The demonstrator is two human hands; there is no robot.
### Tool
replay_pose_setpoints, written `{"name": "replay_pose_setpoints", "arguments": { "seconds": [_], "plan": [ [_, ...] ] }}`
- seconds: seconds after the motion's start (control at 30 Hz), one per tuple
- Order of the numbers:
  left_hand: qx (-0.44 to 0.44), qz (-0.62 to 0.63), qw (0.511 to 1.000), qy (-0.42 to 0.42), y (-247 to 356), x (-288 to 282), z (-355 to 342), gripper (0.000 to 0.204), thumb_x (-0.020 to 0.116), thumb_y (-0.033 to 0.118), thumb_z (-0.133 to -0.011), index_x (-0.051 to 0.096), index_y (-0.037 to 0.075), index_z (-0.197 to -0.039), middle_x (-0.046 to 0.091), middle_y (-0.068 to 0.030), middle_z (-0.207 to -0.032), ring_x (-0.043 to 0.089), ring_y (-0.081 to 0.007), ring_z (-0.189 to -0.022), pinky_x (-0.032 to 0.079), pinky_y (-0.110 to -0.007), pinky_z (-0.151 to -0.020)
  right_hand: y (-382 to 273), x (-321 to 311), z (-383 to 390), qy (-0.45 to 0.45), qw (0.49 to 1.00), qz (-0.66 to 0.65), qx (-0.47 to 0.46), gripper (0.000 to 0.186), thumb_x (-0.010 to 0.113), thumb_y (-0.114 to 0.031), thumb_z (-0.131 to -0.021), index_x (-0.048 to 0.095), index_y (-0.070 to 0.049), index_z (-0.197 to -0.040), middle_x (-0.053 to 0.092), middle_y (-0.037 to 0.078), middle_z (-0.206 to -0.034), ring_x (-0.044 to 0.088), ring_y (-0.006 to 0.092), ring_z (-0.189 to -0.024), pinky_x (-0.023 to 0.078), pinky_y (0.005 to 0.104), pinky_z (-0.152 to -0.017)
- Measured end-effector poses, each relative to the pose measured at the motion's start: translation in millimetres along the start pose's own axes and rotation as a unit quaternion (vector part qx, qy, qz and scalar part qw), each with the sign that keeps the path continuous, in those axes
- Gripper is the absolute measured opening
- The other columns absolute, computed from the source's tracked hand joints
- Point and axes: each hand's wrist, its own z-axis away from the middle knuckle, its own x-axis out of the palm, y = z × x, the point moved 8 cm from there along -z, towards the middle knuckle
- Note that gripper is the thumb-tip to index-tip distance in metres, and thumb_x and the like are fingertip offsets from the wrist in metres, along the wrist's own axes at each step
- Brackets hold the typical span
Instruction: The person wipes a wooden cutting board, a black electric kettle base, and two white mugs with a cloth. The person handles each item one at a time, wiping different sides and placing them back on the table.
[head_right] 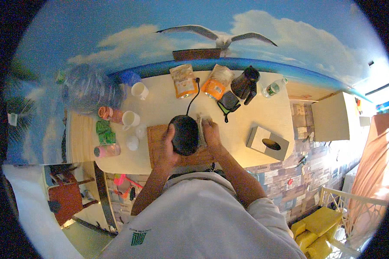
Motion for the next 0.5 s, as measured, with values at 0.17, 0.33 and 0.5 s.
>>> {"name": "replay_pose_setpoints", "arguments": {
  "seconds": [0.17,0.33,0.5],
  "plan": [
    [-0.064,0.121,0.99,-0.043,6,13,18,0.054,0.052,0.048,-0.104,0.056,0.007,-0.138,0.065,-0.0125,-0.133,0.065,-0.0298,-0.119,0.052,-0.049,-0.103,-120,22,44,0.022,0.914,0.285,-0.288,0.028,0.056,-0.022,-0.098,0.067,0.003,-0.092,0.067,0.016,-0.089,0.066,0.0286,-0.083,0.053,0.0421,-0.076],
    [-0.107,0.233,0.962,-0.09,5,42,23,0.065,0.047,0.06,-0.102,0.047,0.013,-0.148,0.052,-0.005,-0.148,0.048,-0.0244,-0.138,0.04,-0.045,-0.116,-107,103,85,-0.017,0.722,0.504,-0.474,0.046,0.064,-0.022,-0.085,0.06,0.005,-0.122,0.056,0.023,-0.139,0.051,0.0423,-0.131,0.036,0.0551,-0.112],
    [0.006,0.148,0.989,0.023,46,52,47,0.063,0.05,0.052,-0.104,0.039,0.01,-0.149,0.056,-0.0135,-0.135,0.053,-0.0291,-0.129,0.041,-0.048,-0.112,-103,111,115,-0.1,0.725,0.475,-0.488,0.061,0.066,-0.021,-0.083,0.053,0.004,-0.136,0.045,0.025,-0.152,0.041,0.0424,-0.143,0.031,0.0555,-0.119]
  ]
}}
